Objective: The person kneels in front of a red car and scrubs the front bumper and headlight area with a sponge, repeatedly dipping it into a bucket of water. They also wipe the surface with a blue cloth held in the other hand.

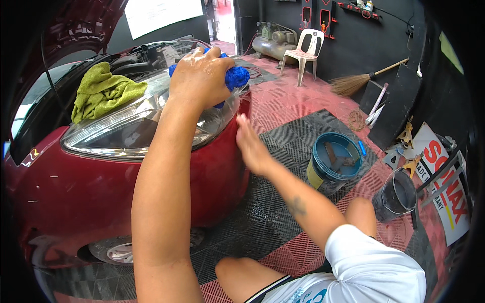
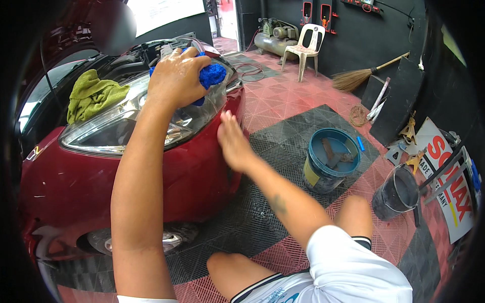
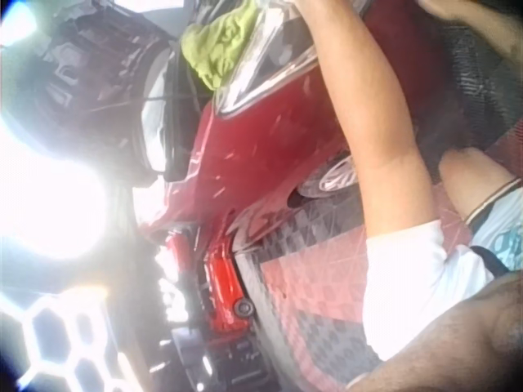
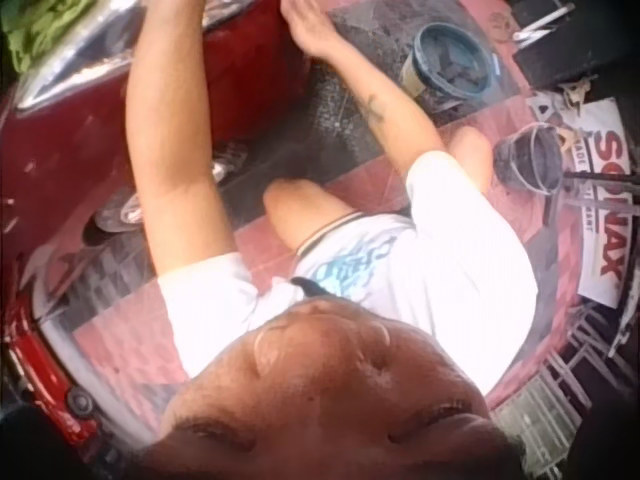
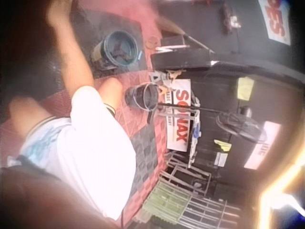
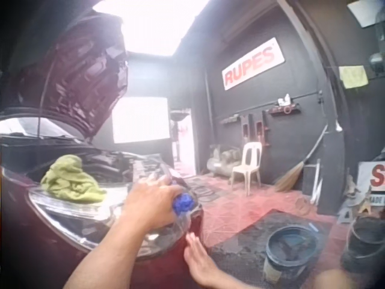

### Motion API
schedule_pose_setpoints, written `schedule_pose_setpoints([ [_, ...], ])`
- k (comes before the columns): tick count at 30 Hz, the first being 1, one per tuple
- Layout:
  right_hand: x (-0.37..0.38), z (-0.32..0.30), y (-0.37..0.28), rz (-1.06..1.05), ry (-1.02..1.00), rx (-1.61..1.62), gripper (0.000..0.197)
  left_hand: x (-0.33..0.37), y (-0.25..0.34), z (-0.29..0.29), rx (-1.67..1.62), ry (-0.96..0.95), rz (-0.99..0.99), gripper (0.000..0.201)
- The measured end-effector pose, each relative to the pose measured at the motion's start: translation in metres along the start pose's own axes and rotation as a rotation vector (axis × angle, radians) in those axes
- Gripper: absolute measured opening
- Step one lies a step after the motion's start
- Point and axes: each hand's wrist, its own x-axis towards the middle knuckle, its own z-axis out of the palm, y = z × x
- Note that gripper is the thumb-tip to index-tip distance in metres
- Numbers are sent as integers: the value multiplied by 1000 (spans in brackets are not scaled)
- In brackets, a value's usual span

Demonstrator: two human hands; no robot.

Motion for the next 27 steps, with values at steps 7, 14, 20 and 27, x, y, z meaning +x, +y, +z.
schedule_pose_setpoints([
  [7,39,-32,48,109,124,119,70,17,24,4,-29,38,28,42],
  [14,-31,-6,13,-96,20,54,70,7,15,-1,38,-43,-4,39],
  [20,77,-36,85,18,13,79,72,21,28,9,61,-1,41,41],
  [27,55,-48,75,-42,-87,5,69,28,33,16,106,-35,44,50],
])
